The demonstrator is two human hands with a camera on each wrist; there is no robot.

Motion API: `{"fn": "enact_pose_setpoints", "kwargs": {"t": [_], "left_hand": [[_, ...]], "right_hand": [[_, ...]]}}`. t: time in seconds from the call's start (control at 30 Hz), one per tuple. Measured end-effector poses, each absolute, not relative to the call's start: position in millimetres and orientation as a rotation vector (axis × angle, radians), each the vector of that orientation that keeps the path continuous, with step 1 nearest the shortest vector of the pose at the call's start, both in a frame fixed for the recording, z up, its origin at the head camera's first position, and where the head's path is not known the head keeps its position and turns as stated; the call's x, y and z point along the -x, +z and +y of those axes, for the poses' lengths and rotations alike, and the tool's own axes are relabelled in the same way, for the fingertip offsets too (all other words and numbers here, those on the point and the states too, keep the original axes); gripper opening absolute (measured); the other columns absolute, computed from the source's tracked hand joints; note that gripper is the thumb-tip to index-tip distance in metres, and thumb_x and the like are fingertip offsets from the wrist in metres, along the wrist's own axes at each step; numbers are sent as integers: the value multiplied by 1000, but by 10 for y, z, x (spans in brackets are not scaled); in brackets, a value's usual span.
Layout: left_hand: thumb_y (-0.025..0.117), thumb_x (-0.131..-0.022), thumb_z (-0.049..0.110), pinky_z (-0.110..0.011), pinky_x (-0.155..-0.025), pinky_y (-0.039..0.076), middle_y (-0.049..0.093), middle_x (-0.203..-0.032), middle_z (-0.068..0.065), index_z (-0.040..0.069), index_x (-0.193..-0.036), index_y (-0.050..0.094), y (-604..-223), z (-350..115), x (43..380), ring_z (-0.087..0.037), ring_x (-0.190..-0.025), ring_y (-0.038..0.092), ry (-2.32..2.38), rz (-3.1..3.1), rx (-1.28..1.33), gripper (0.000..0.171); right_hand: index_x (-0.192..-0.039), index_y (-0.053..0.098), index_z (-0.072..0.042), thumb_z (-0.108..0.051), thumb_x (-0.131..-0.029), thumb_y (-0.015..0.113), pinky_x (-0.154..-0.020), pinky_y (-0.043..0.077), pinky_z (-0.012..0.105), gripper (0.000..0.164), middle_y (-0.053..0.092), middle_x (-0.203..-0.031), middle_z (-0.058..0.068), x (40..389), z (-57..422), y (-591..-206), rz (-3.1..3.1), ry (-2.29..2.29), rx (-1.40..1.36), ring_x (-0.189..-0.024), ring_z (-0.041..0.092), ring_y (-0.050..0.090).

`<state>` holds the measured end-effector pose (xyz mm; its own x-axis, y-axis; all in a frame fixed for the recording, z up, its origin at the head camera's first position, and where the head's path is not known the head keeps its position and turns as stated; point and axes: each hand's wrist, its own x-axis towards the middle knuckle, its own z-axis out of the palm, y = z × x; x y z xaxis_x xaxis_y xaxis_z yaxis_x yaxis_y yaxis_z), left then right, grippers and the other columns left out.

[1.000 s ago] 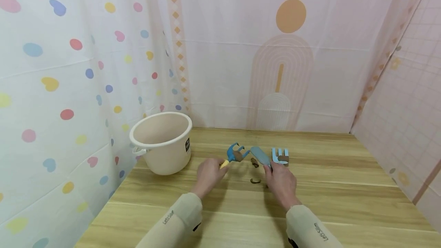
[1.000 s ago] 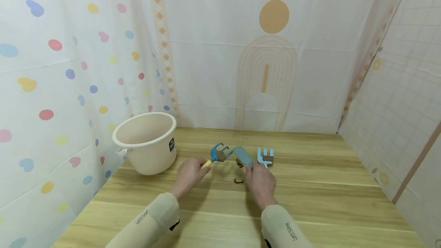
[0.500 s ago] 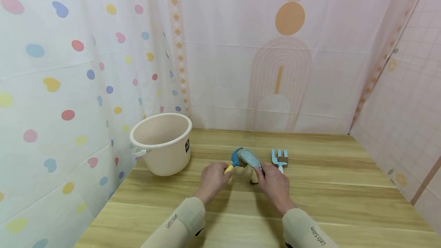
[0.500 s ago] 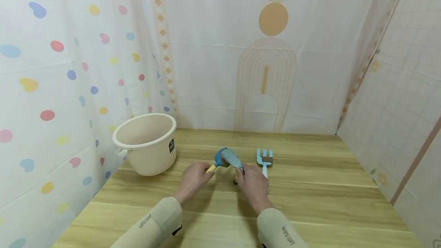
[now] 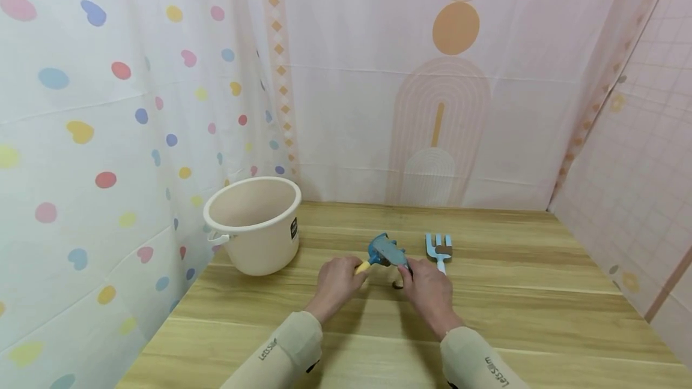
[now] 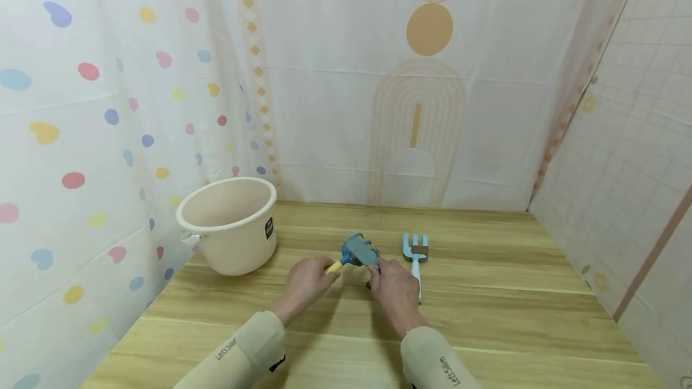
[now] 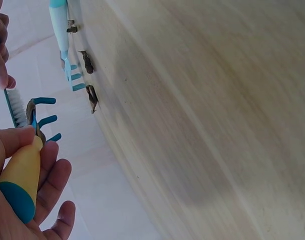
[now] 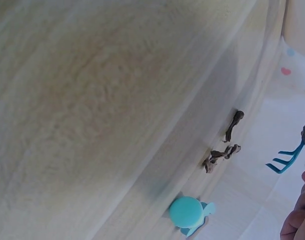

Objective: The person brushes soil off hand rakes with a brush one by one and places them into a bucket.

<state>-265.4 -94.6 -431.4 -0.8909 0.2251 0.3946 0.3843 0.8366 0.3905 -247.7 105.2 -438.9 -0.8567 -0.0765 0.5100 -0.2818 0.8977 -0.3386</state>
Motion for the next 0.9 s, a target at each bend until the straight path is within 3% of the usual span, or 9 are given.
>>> {"fn": "enact_pose_setpoints", "kwargs": {"t": [0.33, 0.9], "left_hand": [[71, -91, 21, -25, -49, 35, 50, -57, 9, 10, -82, 71, -4328, -925, 2634, -7, -47, 42, -597, -2680, 487, 14], [71, -90, 21, -25, -48, 34, 47, -56, 9, 14, -72, 65, -4353, -894, 2601, -7, -47, 40, -593, -2674, 488, 20]], "right_hand": [[-104, 74, -8, -30, -97, 64, -47, 45, 38, 25, 67, -80, 8, 2488, 1065, -4354, -2634, 523, -215, -60, 22, 61], [-96, 73, -8, -29, -96, 65, -49, 47, 41, 22, 68, -81, 9, 2532, 1101, -4339, -2679, 561, -133, -67, 27, 64]]}}
